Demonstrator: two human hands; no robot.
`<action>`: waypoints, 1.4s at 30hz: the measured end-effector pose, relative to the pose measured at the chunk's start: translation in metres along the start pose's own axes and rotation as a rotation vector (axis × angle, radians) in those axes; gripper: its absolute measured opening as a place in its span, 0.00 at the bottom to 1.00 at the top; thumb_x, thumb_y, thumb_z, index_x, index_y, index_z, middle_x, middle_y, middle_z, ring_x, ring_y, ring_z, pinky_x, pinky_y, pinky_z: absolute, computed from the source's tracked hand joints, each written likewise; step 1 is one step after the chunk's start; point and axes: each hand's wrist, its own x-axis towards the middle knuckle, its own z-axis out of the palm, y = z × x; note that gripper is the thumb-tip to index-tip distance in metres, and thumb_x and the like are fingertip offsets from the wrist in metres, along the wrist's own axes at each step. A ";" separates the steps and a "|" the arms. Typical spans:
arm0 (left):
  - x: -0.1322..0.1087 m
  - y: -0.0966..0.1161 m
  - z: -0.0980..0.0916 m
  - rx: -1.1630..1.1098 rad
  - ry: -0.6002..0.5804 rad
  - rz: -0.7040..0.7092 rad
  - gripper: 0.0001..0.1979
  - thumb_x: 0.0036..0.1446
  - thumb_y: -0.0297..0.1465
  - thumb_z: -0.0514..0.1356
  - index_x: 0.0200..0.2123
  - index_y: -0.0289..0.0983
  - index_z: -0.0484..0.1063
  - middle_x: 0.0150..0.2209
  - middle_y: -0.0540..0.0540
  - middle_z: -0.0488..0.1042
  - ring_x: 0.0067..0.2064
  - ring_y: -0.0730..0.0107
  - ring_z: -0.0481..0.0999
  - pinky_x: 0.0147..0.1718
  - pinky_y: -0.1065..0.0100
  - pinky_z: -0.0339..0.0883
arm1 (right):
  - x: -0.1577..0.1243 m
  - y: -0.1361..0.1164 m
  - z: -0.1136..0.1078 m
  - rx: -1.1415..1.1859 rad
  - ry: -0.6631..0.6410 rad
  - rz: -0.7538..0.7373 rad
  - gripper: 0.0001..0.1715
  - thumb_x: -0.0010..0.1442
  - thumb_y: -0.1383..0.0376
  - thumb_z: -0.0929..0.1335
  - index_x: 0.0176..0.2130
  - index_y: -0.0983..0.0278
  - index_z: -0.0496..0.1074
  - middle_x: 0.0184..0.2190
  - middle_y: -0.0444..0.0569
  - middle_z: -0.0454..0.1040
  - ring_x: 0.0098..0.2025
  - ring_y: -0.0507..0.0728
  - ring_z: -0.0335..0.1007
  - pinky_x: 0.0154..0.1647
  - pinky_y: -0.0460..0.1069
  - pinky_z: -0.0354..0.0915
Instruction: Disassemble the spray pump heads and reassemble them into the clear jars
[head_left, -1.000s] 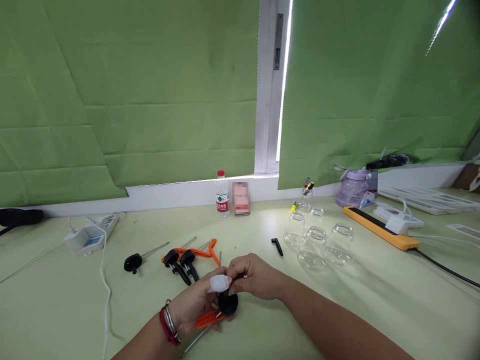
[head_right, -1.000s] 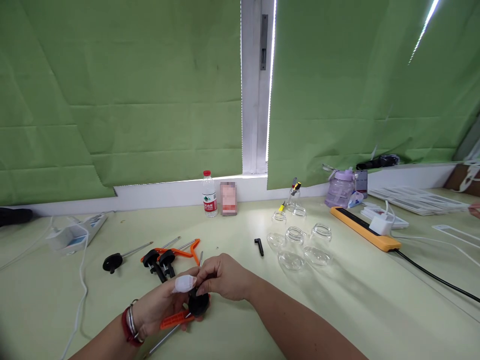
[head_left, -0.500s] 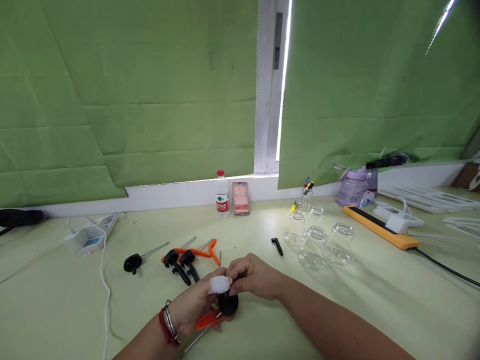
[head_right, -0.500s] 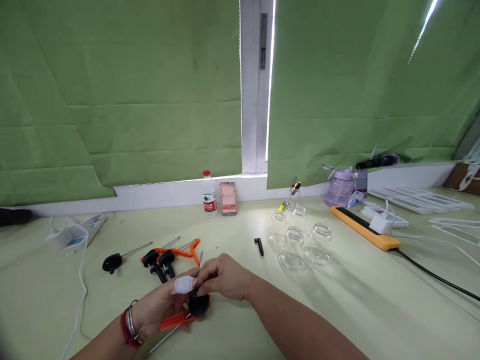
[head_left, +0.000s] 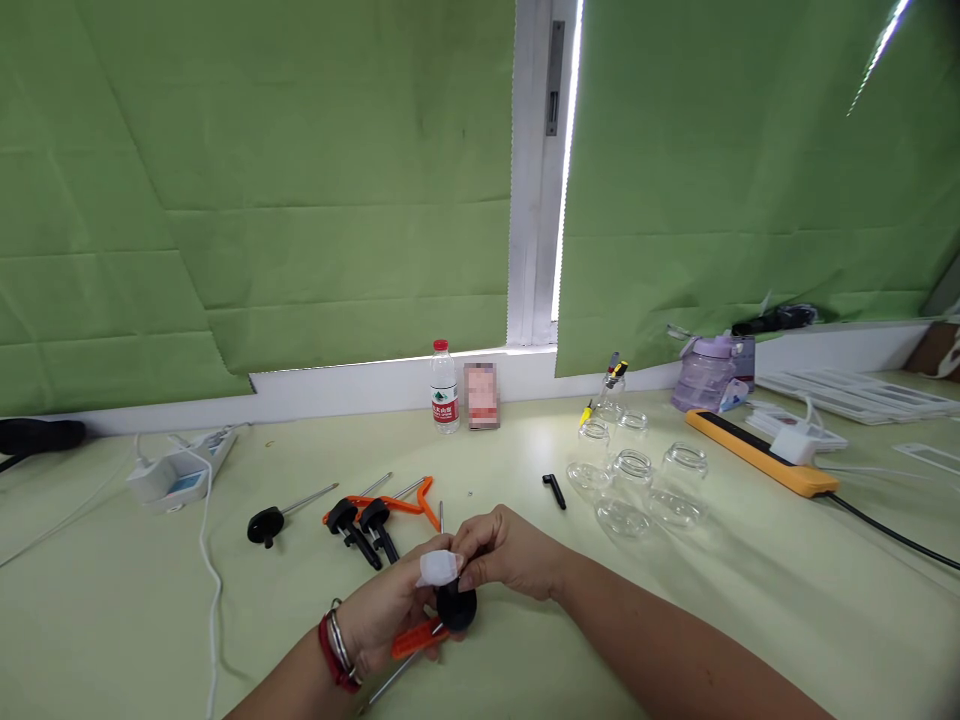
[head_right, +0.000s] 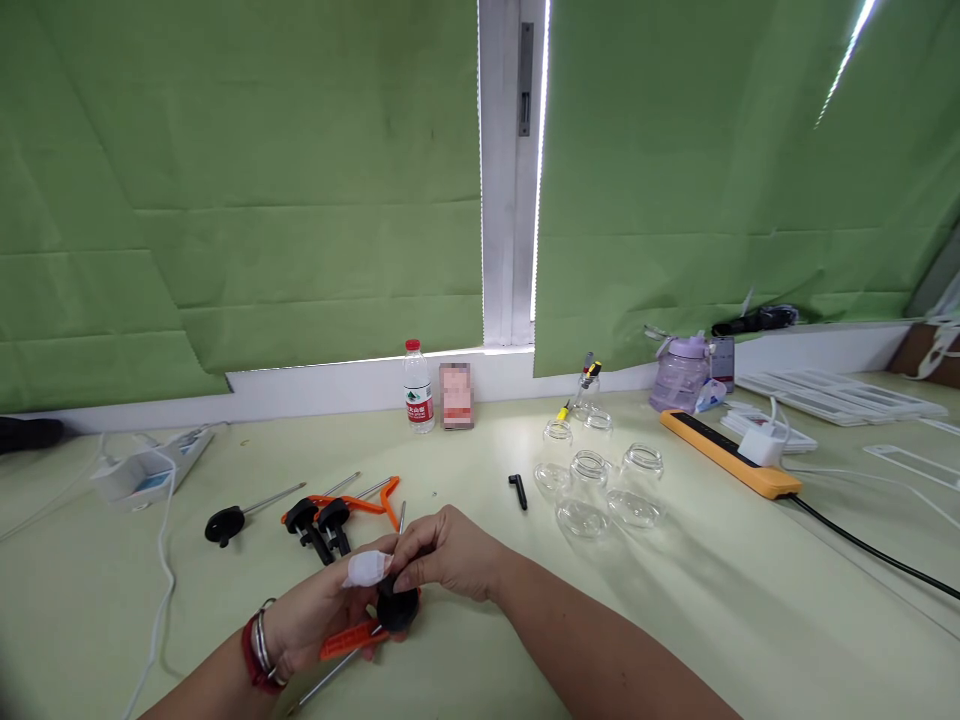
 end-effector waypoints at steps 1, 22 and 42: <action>0.000 0.000 0.000 -0.001 -0.002 0.001 0.19 0.49 0.41 0.57 0.43 0.40 0.62 0.31 0.48 0.67 0.29 0.66 0.74 0.14 0.76 0.59 | 0.000 0.001 0.000 0.005 0.003 0.000 0.13 0.35 0.70 0.77 0.27 0.64 0.79 0.28 0.45 0.74 0.33 0.53 0.70 0.37 0.48 0.66; 0.001 0.001 0.002 -0.009 -0.003 -0.003 0.20 0.47 0.42 0.58 0.42 0.39 0.62 0.31 0.47 0.67 0.29 0.64 0.74 0.13 0.77 0.57 | 0.002 0.002 0.001 0.067 0.004 0.102 0.16 0.32 0.72 0.78 0.26 0.69 0.75 0.28 0.46 0.76 0.30 0.52 0.72 0.36 0.50 0.66; -0.001 0.002 0.002 -0.001 -0.014 0.001 0.21 0.47 0.42 0.58 0.42 0.39 0.62 0.31 0.47 0.68 0.30 0.63 0.74 0.14 0.76 0.59 | -0.001 -0.004 -0.001 0.027 -0.044 0.024 0.12 0.38 0.73 0.76 0.29 0.66 0.78 0.30 0.46 0.75 0.35 0.53 0.71 0.39 0.48 0.65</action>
